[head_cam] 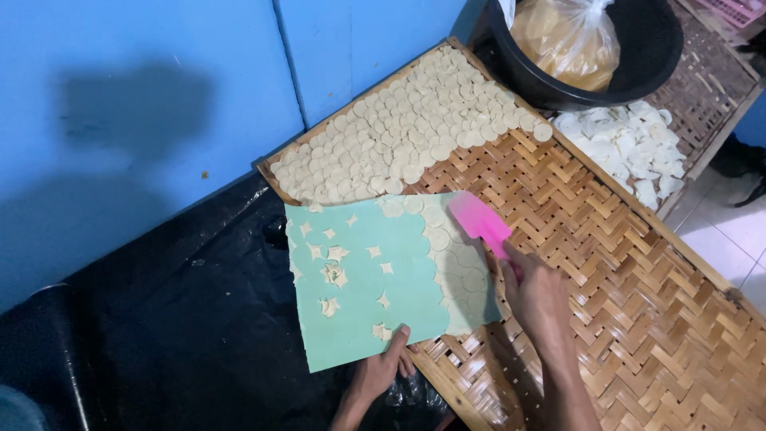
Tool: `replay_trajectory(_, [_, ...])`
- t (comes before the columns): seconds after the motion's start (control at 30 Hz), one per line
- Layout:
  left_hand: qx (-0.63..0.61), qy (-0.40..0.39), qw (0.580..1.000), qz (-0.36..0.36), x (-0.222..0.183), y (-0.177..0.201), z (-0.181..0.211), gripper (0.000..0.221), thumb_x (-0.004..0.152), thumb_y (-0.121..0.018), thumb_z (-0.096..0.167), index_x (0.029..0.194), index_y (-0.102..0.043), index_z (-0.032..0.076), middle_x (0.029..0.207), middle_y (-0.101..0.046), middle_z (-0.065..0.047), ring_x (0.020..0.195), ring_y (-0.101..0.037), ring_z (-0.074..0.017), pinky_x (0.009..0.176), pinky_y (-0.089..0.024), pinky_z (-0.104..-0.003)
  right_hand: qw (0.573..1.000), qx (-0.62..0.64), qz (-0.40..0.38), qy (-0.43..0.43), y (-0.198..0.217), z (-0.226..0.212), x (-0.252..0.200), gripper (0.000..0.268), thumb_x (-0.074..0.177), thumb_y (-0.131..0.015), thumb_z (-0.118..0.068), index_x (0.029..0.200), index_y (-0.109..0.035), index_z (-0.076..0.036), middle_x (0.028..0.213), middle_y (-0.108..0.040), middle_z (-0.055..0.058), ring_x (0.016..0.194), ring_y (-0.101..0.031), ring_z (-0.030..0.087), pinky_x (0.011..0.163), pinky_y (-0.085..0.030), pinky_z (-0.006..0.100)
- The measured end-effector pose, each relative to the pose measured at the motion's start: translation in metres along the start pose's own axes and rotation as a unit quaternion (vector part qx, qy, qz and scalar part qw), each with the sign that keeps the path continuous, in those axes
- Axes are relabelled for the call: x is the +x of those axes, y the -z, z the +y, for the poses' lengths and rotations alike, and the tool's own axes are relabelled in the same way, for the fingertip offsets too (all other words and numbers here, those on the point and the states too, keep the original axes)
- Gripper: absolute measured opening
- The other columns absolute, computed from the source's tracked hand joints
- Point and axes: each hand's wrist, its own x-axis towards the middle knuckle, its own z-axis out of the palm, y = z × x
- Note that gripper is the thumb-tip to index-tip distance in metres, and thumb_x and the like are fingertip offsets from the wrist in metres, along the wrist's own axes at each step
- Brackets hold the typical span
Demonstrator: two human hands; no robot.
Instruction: The recorder uses a spatula to lift small circular pieces of dough onto a drying tray and then uses a rolling pin to flatten another piece of dough.
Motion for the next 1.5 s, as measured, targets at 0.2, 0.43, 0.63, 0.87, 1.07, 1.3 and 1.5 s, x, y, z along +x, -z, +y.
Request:
replay_trajectory(0.2, [0.001, -0.024, 1.0, -0.002, -0.001, 0.001, -0.009, 0.029, 0.104, -0.055, 0.022, 0.1, -0.064, -0.005, 0.076, -0.072, -0.013, 0.046, -0.066, -0.0183, 0.04, -0.05, -0.029, 0.999, -0.007, -0.035, -0.013, -0.016, -0.017, -0.001, 0.038, 0.091, -0.065, -0.02, 0.128, -0.072, -0.014, 0.094, -0.074, 0.019, 0.076, -0.073, 0.037, 0.075, -0.057, 0.048])
replay_trajectory(0.43, [-0.017, -0.028, 0.999, -0.009, 0.002, 0.003, -0.018, 0.029, 0.105, -0.054, 0.021, 0.098, -0.064, -0.006, 0.077, -0.072, -0.014, 0.046, -0.064, -0.0183, 0.04, -0.049, -0.029, 0.997, -0.054, -0.053, 0.015, -0.015, -0.042, 0.012, 0.036, 0.092, -0.062, -0.019, 0.126, -0.072, -0.012, 0.102, -0.072, 0.022, 0.081, -0.071, 0.042, 0.072, -0.056, 0.053])
replay_trajectory(0.63, [-0.02, -0.019, 1.0, -0.006, 0.002, 0.002, -0.02, 0.03, 0.105, -0.056, 0.022, 0.096, -0.064, -0.006, 0.076, -0.073, -0.015, 0.046, -0.065, -0.0193, 0.04, -0.05, -0.03, 0.993, -0.085, -0.076, 0.019, -0.007, -0.058, 0.015, 0.031, 0.096, -0.06, -0.024, 0.123, -0.072, -0.013, 0.1, -0.072, 0.022, 0.078, -0.07, 0.044, 0.068, -0.056, 0.054])
replay_trajectory(0.87, [-0.023, -0.022, 0.999, -0.006, 0.002, 0.003, -0.021, 0.03, 0.105, -0.055, 0.023, 0.097, -0.064, -0.005, 0.076, -0.073, -0.014, 0.046, -0.065, -0.019, 0.041, -0.05, -0.029, 0.993, -0.086, -0.07, 0.031, -0.01, -0.059, 0.015, 0.032, 0.098, -0.057, -0.025, 0.124, -0.071, -0.014, 0.098, -0.071, 0.022, 0.075, -0.071, 0.042, 0.065, -0.056, 0.053])
replay_trajectory(1.07, [-0.007, -0.008, 1.0, -0.01, -0.001, 0.002, -0.008, 0.03, 0.104, -0.054, 0.023, 0.101, -0.064, -0.005, 0.077, -0.072, -0.013, 0.048, -0.066, -0.0185, 0.041, -0.05, -0.029, 0.989, -0.114, -0.09, 0.023, -0.011, -0.059, 0.018, 0.032, 0.099, -0.055, -0.025, 0.125, -0.07, -0.012, 0.1, -0.07, 0.023, 0.073, -0.071, 0.042, 0.064, -0.057, 0.053])
replay_trajectory(1.3, [-0.017, -0.009, 1.0, -0.008, -0.001, 0.002, -0.007, 0.028, 0.104, -0.055, 0.02, 0.101, -0.064, -0.006, 0.077, -0.072, -0.014, 0.047, -0.066, -0.0196, 0.041, -0.05, -0.029, 0.986, -0.143, -0.079, 0.02, -0.013, -0.051, 0.014, 0.033, 0.098, -0.057, -0.025, 0.126, -0.07, -0.012, 0.098, -0.07, 0.023, 0.075, -0.071, 0.041, 0.065, -0.057, 0.053])
replay_trajectory(1.5, [-0.021, -0.014, 1.0, -0.008, 0.0, 0.002, -0.011, 0.029, 0.103, -0.055, 0.021, 0.098, -0.064, -0.005, 0.075, -0.072, -0.013, 0.047, -0.066, -0.0198, 0.041, -0.051, -0.03, 0.988, -0.138, -0.071, 0.009, -0.013, -0.049, 0.013, 0.033, 0.097, -0.058, -0.024, 0.127, -0.071, -0.014, 0.094, -0.07, 0.022, 0.073, -0.071, 0.041, 0.065, -0.057, 0.052])
